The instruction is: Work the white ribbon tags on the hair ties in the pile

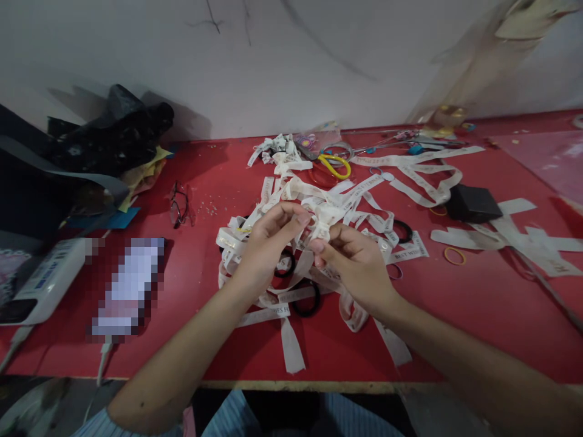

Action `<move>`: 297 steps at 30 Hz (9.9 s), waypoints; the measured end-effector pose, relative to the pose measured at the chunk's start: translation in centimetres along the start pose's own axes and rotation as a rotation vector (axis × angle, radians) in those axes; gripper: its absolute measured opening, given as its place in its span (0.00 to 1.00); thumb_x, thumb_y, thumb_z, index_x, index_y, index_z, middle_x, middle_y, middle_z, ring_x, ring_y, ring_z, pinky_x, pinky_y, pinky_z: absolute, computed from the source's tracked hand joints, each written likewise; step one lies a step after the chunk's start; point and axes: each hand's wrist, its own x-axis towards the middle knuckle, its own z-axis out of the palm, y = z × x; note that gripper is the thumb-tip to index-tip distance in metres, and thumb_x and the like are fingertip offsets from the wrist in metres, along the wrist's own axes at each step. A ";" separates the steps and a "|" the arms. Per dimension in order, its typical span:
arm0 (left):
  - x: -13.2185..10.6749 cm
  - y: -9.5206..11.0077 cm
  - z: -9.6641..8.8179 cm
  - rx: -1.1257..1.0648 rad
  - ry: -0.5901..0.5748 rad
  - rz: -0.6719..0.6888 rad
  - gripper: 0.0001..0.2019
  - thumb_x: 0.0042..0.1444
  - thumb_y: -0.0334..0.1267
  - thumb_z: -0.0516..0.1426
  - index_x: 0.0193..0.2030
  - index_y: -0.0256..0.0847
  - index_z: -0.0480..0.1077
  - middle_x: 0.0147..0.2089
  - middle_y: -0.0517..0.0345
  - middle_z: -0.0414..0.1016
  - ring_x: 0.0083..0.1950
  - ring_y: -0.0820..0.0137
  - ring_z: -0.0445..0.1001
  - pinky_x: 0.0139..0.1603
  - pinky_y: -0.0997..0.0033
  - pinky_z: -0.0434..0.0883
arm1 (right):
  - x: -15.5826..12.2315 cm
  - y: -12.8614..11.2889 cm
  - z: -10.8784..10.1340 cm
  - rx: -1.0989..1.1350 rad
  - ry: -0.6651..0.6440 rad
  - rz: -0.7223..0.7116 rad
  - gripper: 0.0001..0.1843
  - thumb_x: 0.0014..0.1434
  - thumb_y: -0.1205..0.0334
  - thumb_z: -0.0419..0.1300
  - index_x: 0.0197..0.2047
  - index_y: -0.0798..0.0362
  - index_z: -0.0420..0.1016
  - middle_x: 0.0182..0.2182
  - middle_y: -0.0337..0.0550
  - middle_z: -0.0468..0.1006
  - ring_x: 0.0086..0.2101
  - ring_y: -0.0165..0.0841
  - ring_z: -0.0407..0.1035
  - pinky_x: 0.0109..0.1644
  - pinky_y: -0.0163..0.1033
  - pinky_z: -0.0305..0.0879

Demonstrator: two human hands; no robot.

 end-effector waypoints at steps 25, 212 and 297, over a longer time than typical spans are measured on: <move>0.3 1.4 -1.5 0.737 -0.221 0.633 0.04 0.58 0.33 0.61 0.40 0.41 0.75 0.38 0.56 0.73 0.43 0.71 0.72 0.45 0.70 0.70 | 0.5 0.0 -0.5 0.381 -0.023 0.017 0.16 0.57 0.54 0.66 0.24 0.53 0.71 0.15 0.32 0.67 0.19 0.22 0.59 0.27 0.30 0.57; 0.1 1.1 -1.3 0.606 -0.121 0.478 0.06 0.56 0.38 0.63 0.32 0.39 0.72 0.31 0.58 0.75 0.34 0.74 0.74 0.34 0.75 0.73 | 0.2 -1.1 -0.7 0.067 -0.050 -0.115 0.08 0.60 0.59 0.59 0.32 0.51 0.65 0.14 0.29 0.68 0.13 0.21 0.57 0.16 0.27 0.55; 0.5 1.3 -1.7 0.540 -0.131 0.354 0.12 0.61 0.41 0.58 0.27 0.39 0.69 0.34 0.56 0.72 0.37 0.71 0.70 0.41 0.71 0.67 | 0.9 -0.2 -0.9 -0.236 0.207 -0.255 0.10 0.64 0.52 0.58 0.40 0.49 0.71 0.37 0.40 0.74 0.38 0.32 0.69 0.45 0.38 0.66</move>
